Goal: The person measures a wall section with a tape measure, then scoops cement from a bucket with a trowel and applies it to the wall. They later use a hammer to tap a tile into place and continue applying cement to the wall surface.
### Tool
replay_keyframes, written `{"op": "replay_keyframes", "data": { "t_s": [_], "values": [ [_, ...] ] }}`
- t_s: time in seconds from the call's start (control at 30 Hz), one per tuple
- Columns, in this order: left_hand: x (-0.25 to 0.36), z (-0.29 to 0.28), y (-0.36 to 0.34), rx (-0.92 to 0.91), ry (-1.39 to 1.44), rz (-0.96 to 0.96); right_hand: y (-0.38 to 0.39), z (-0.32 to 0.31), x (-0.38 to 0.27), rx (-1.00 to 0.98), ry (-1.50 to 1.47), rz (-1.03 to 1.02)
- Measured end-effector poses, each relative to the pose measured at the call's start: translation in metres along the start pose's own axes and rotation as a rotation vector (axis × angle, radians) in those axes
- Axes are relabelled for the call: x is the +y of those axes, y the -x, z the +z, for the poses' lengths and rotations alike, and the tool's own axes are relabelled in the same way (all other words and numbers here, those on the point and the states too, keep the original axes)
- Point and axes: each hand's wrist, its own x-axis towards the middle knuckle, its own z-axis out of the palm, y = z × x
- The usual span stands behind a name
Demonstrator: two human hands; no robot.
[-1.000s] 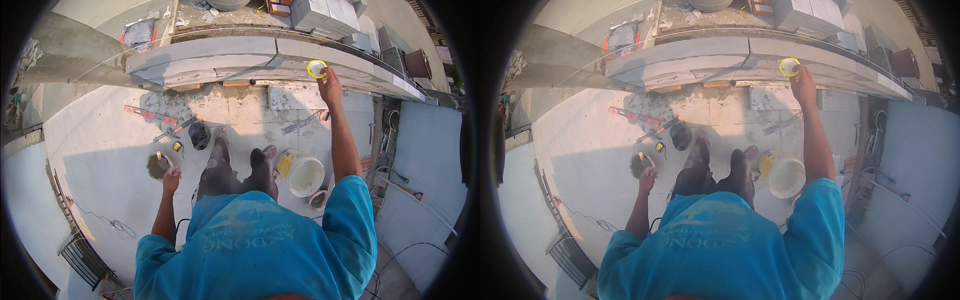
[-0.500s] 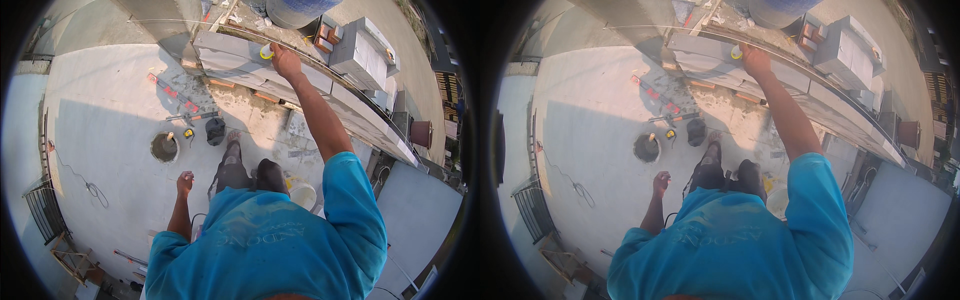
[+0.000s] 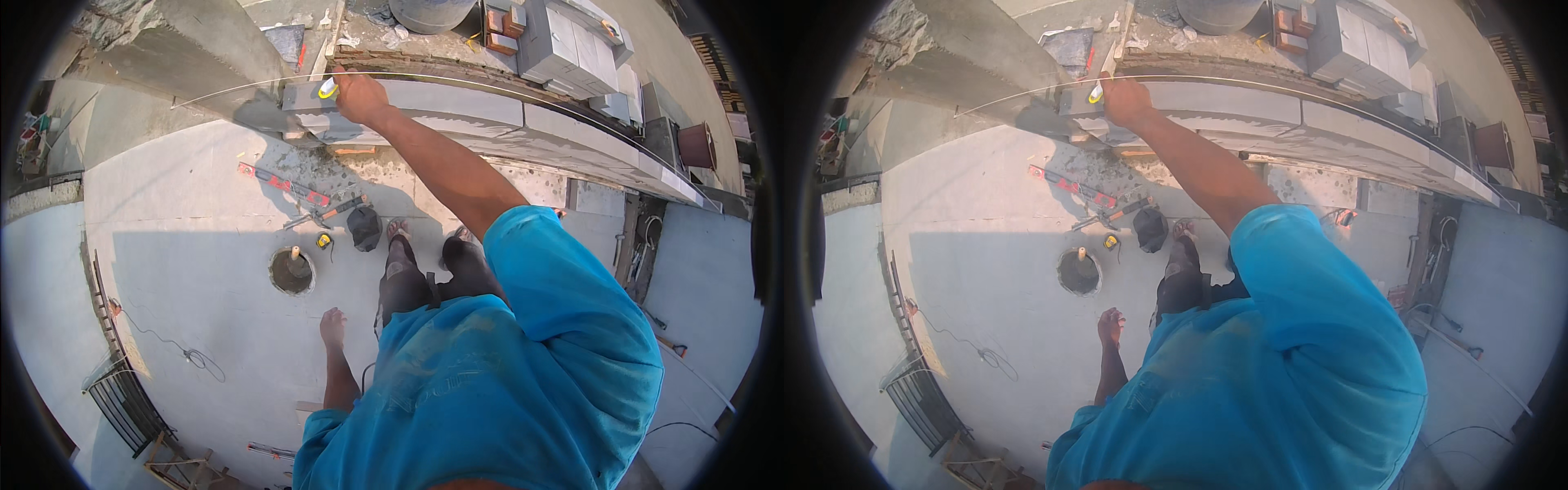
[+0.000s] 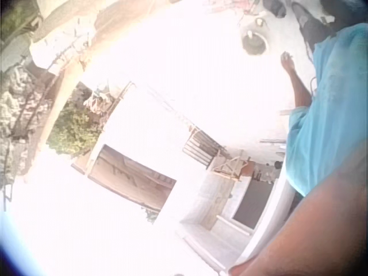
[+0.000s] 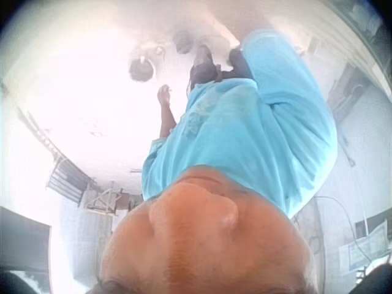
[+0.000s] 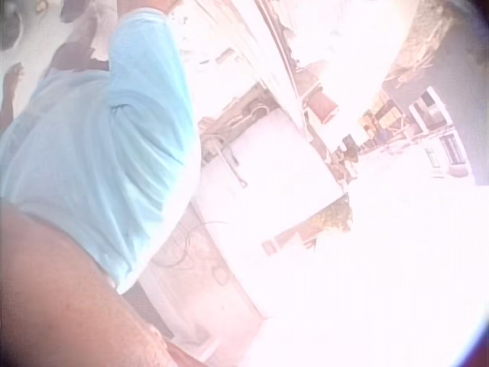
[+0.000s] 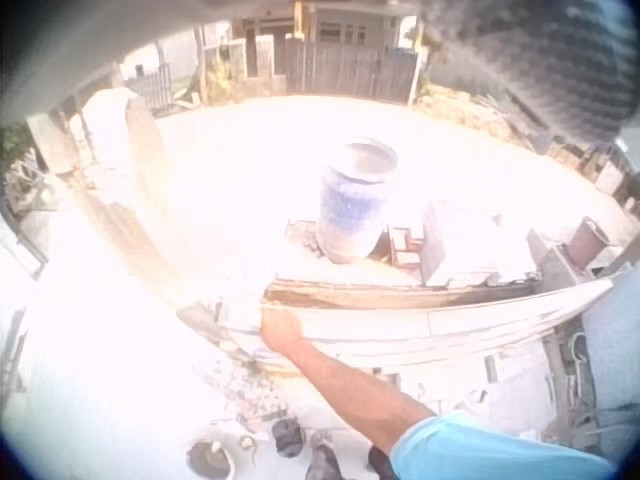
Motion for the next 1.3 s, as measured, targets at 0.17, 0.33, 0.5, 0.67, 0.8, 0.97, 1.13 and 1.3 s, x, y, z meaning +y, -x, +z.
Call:
{"op": "replay_keyframes", "data": {
  "t_s": [0.17,0.33,0.5,0.67,0.8,0.97,1.13,1.3],
  "values": [
    [0.005,0.011,0.006,0.003,0.002,-0.085,0.039,-0.019,0.037,-0.029,-0.266,0.216],
    [0.075,0.053,0.008,-0.046,-0.068,-0.082,0.126,-0.06,0.184,0.024,-0.34,0.552],
    [0.138,0.119,0.023,-0.115,-0.198,0.081,0.226,-0.137,0.332,0.096,-0.392,0.8],
    [0.188,0.202,0.055,-0.264,-0.26,0.116,0.329,-0.211,0.504,0.212,-0.315,1.005],
    [0.206,0.248,0.066,-0.236,-0.346,0.082,0.4,-0.282,0.642,0.324,-0.217,1.188],
    [0.256,0.281,0.093,-0.238,-0.646,0.26,0.475,-0.361,0.8,0.445,-0.12,1.401],
    [0.289,0.284,0.048,-0.28,-0.628,0.247,0.554,-0.342,0.828,0.75,-0.05,1.397],
    [0.343,0.326,0.033,-0.475,-0.622,0.34,0.64,-0.23,0.673,0.999,-0.1,1.458]
  ]
}}
